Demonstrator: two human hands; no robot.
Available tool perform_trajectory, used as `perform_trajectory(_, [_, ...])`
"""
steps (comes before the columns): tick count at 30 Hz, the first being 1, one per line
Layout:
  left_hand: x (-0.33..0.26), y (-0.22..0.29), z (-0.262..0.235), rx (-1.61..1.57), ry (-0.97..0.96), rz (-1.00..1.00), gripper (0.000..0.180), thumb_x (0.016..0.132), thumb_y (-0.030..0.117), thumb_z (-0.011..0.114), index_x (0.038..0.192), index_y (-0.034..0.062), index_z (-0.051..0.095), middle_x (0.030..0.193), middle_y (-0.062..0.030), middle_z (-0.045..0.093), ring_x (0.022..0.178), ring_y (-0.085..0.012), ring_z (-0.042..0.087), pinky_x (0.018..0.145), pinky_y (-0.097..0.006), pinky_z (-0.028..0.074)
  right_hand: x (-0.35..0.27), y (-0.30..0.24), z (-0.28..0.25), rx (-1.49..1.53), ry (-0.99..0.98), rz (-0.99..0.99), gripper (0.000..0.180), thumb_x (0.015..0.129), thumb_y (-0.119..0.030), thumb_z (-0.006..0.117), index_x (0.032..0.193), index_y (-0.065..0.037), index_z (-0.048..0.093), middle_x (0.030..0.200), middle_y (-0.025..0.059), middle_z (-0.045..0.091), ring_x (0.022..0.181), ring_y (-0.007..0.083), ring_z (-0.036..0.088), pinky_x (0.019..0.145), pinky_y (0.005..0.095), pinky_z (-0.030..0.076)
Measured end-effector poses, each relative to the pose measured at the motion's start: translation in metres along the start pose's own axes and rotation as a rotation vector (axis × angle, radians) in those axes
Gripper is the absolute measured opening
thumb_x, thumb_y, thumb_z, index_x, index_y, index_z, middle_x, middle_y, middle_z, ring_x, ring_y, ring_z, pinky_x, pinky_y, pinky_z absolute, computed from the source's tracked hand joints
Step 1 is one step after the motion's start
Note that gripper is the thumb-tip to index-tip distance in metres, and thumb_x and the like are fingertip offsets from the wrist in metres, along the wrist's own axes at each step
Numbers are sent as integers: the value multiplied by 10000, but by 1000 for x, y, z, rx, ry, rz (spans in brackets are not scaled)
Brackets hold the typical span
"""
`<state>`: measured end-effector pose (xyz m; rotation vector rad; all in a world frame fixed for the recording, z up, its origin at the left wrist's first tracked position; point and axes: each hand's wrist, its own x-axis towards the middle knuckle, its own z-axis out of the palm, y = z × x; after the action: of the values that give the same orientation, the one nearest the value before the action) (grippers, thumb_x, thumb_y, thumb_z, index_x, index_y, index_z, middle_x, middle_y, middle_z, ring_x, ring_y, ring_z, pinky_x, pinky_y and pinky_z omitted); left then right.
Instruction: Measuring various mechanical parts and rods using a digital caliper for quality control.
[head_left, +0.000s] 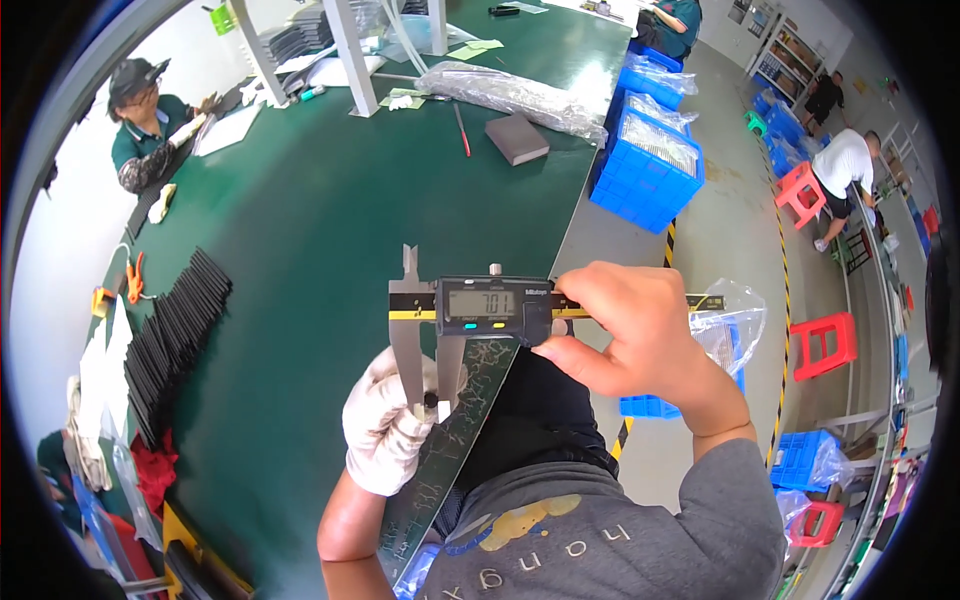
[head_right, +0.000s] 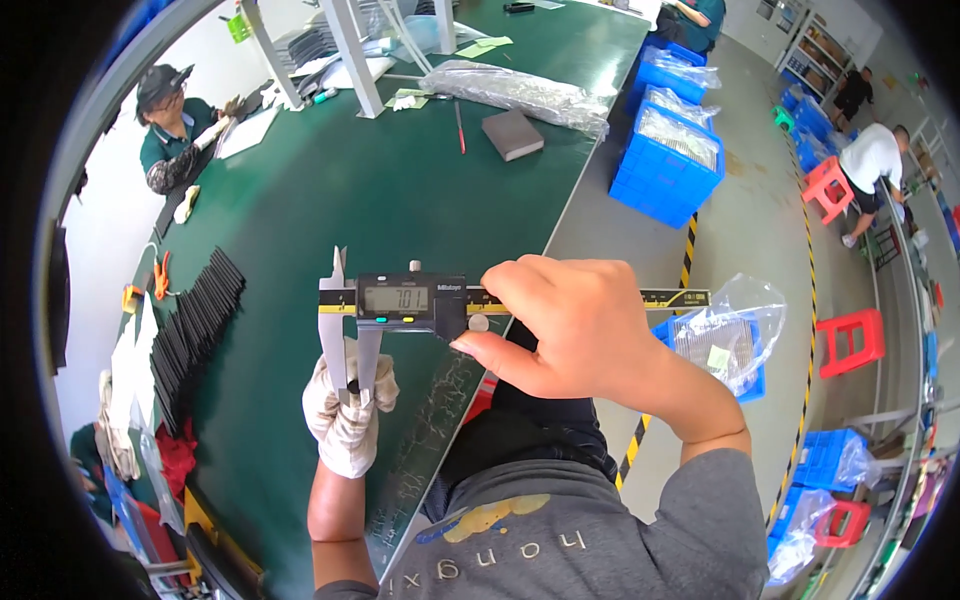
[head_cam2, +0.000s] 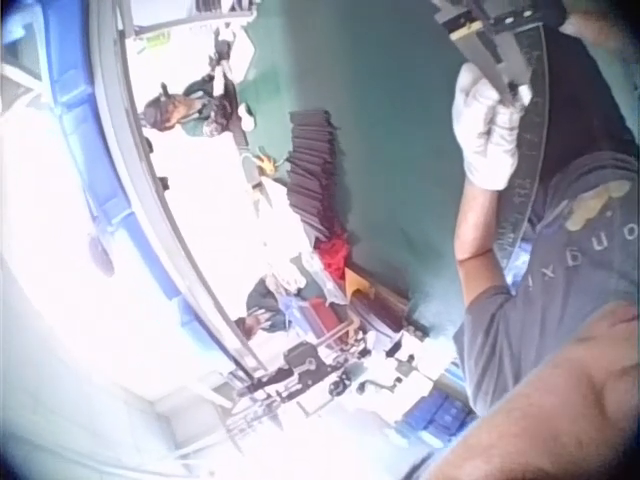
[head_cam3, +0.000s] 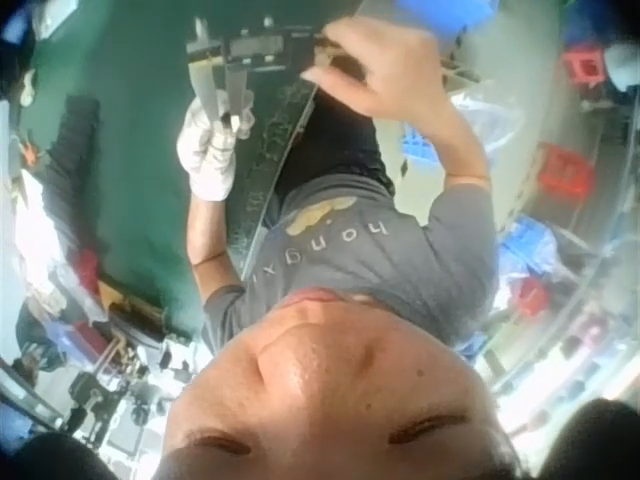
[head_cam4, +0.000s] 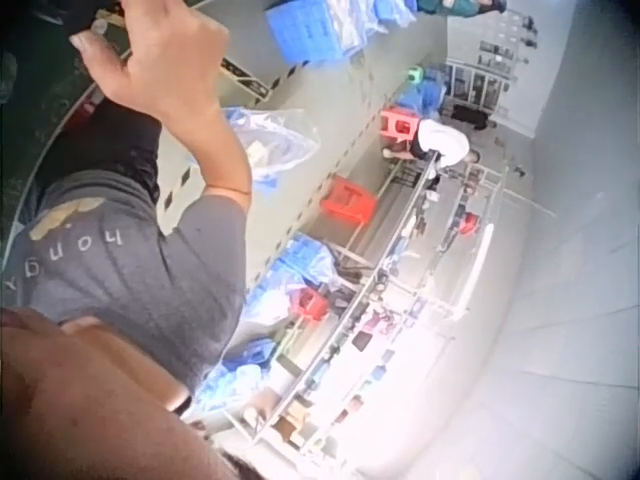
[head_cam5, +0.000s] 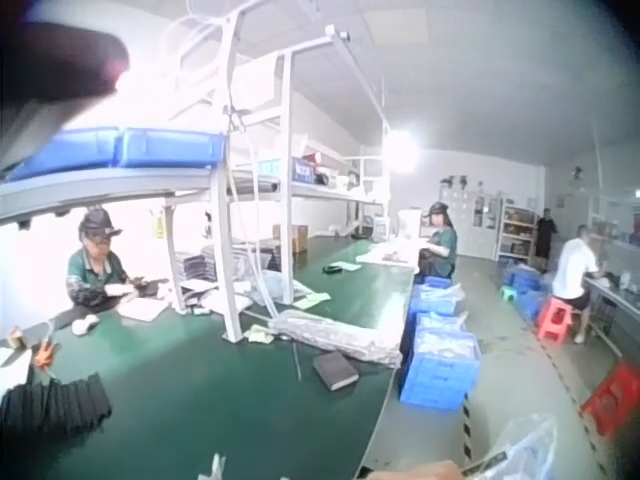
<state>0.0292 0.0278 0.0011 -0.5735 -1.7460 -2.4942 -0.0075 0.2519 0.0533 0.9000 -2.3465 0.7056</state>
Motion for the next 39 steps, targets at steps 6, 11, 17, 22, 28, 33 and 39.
perform_trajectory(6, [1, -3, 2, 54, 35, 55, 282, 825, 284, 663, 911, 20, 619, 828, -81, 562, 681, -118, 546, 591, -228, 450, -2, 6, 2, 35, -24, 16, 297, 723, -278, 710, 852, -47, 575, 644, 57, 544, 491, 232, 539, 422, 321, 387])
perform_trajectory(11, [29, 6, 3, -75, 292, 102, 297, 921, 373, 502, 963, 79, 488, 731, 45, 377, 541, -42, 319, 487, -190, 263, 0, 6, 11, 348, 3, 265, 251, 780, -150, 645, 937, 26, 557, 678, 82, 545, 503, 164, 489, 477, 273, 395])
perform_trajectory(17, [62, 25, -36, -1112, 374, 14, 236, 900, 232, 452, 705, 98, 465, 546, 35, 259, 434, -63, 181, 450, -215, 214, -2, -4, 41, 806, -143, 559, 323, 721, -208, 727, 917, 4, 583, 566, -30, 375, 514, 42, 341, 479, 217, 290])
perform_trajectory(22, [61, 6, -39, -1011, 706, 38, 386, 964, 320, 326, 691, 73, 445, 551, 22, 283, 447, -88, 219, 427, -231, 236, -2, -20, 59, 911, -225, 509, 279, 695, -197, 744, 831, -4, 596, 565, -31, 407, 509, 40, 351, 468, 214, 283])
perform_trajectory(28, [57, 1, -38, -925, 680, -34, 260, 947, 233, 411, 775, 53, 486, 642, -2, 388, 564, -107, 373, 532, -243, 349, -1, -13, 56, 864, -153, 548, 199, 753, -148, 680, 754, 10, 560, 544, -15, 444, 500, 39, 384, 446, 235, 311])
perform_trajectory(33, [53, -21, -63, -100, 662, -9, 175, 916, 204, 508, 915, 38, 560, 681, -7, 502, 603, -93, 459, 578, -235, 395, 9, 8, 47, 821, -152, 588, 203, 758, -146, 630, 709, 29, 540, 528, 20, 443, 494, 67, 421, 454, 269, 347])
perform_trajectory(39, [35, -64, -43, 608, -91, -132, 187, 898, 145, 560, 1000, -2, 610, 738, 1, 561, 633, -53, 475, 598, -222, 428, 35, 30, 49, 531, -273, 520, 193, 762, -128, 637, 712, 37, 551, 570, 17, 467, 538, 73, 420, 487, 272, 350])
